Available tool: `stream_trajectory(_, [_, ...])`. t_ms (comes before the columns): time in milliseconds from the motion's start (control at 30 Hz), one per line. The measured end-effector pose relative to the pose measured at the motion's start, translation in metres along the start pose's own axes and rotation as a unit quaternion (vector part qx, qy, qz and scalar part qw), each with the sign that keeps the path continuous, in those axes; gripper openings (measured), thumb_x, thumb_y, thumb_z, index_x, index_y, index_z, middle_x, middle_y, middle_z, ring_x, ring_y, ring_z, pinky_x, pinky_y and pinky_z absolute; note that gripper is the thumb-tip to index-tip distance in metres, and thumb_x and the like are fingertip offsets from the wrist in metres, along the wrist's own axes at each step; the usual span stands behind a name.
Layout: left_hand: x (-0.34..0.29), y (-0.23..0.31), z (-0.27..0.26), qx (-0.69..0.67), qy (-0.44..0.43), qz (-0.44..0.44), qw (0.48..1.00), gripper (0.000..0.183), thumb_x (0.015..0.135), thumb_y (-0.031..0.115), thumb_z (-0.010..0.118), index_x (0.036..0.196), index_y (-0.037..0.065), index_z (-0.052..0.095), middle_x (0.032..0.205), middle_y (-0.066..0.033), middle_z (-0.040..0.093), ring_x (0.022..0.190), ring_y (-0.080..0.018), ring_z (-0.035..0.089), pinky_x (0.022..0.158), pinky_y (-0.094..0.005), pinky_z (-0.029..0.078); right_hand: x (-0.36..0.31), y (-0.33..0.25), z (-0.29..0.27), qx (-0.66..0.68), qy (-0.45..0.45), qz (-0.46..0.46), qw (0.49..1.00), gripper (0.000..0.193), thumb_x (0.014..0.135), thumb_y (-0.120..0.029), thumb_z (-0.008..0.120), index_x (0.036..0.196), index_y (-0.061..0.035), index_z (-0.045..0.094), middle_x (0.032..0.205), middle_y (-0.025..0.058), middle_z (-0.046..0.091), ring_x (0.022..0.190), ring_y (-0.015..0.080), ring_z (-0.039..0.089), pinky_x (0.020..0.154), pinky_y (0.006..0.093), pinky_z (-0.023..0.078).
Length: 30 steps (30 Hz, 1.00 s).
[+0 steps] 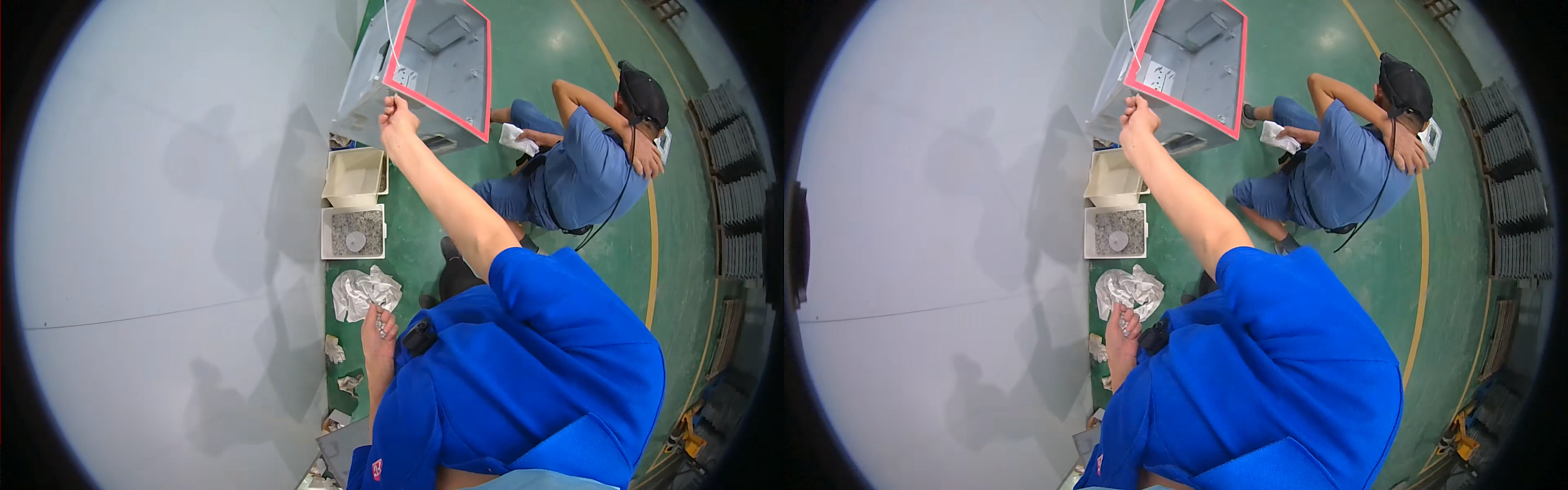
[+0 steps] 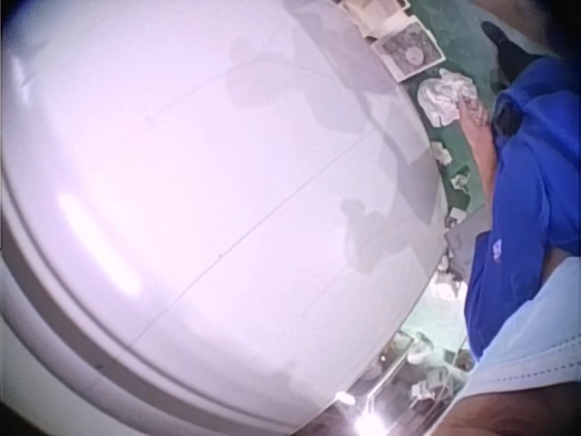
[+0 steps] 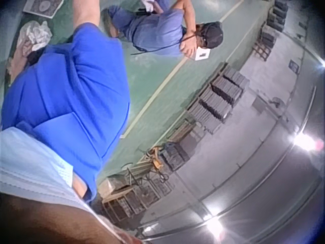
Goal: Assemble a metal box by attaching red components to a grey metal enclosure using fasteners.
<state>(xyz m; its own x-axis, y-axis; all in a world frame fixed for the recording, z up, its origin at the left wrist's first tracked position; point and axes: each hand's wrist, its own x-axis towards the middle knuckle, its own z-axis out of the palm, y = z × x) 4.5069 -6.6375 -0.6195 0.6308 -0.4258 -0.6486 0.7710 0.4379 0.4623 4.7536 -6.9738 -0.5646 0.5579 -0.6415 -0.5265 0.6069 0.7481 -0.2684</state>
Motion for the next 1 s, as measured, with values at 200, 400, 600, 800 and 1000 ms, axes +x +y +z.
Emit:
stream_trajectory(200, [-0.002, -0.001, -0.002, -0.013, 0.01, -0.002, 1.0, 0.019, 0.096, 0.023, 0.045, 0.085, 0.007, 0.046, 0.066, -0.0005, 0.041, 0.051, -0.0079, 0.035, 0.041, -0.021, 0.025, -0.015, 0.02, 0.01, 0.058, 0.029, 0.024, 0.998, 0.016, 0.089, -0.015, 0.048, 0.074, -0.0098, 0.053, 0.062, -0.003, 0.052, 0.048, 0.0063, 0.043, 0.041, 0.0216, 0.035])
stream_trajectory(400, [-0.004, -0.001, -0.005, -0.008, 0.021, -0.01, 1.0, 0.019, 0.096, 0.022, 0.044, 0.084, 0.007, 0.046, 0.065, -0.0004, 0.04, 0.05, -0.0081, 0.034, 0.041, -0.0212, 0.025, -0.021, 0.023, 0.018, 0.133, 0.006, 0.083, 0.988, 0.019, 0.089, -0.013, 0.035, 0.073, -0.0116, 0.044, 0.059, -0.002, 0.043, 0.045, 0.0089, 0.036, 0.041, 0.0237, 0.031])
stream_trajectory(600, [-0.005, 0.002, -0.005, 0.005, 0.021, -0.018, 1.0, 0.019, 0.096, 0.023, 0.045, 0.085, 0.008, 0.047, 0.064, 0.0005, 0.039, 0.05, -0.0077, 0.033, 0.041, -0.0212, 0.024, -0.032, 0.022, 0.025, 0.14, 0.044, 0.075, 0.986, 0.019, 0.088, -0.012, 0.031, 0.071, -0.012, 0.04, 0.058, -0.0017, 0.04, 0.043, 0.0094, 0.032, 0.039, 0.0236, 0.028])
stream_trajectory(800, [-0.004, 0.008, -0.014, 0.027, 0.018, -0.025, 0.999, 0.02, 0.095, 0.025, 0.046, 0.085, 0.008, 0.047, 0.063, 0.0013, 0.039, 0.05, -0.0073, 0.034, 0.041, -0.0211, 0.024, -0.037, 0.013, 0.019, 0.155, 0.04, 0.074, 0.984, 0.02, 0.089, -0.014, 0.031, 0.074, -0.0107, 0.045, 0.059, -0.0011, 0.043, 0.042, 0.0092, 0.032, 0.038, 0.0235, 0.026])
stream_trajectory(1000, [-0.001, 0.007, -0.02, 0.033, -0.002, -0.018, 0.999, 0.02, 0.095, 0.025, 0.046, 0.086, 0.008, 0.047, 0.064, -0.0005, 0.041, 0.05, -0.0082, 0.037, 0.041, -0.0206, 0.025, -0.037, -0.003, -0.048, 0.048, -0.059, 0.127, 0.989, 0.028, 0.094, -0.021, 0.036, 0.086, -0.0031, 0.056, 0.063, -0.0012, 0.052, 0.043, 0.0084, 0.038, 0.039, 0.0229, 0.031])
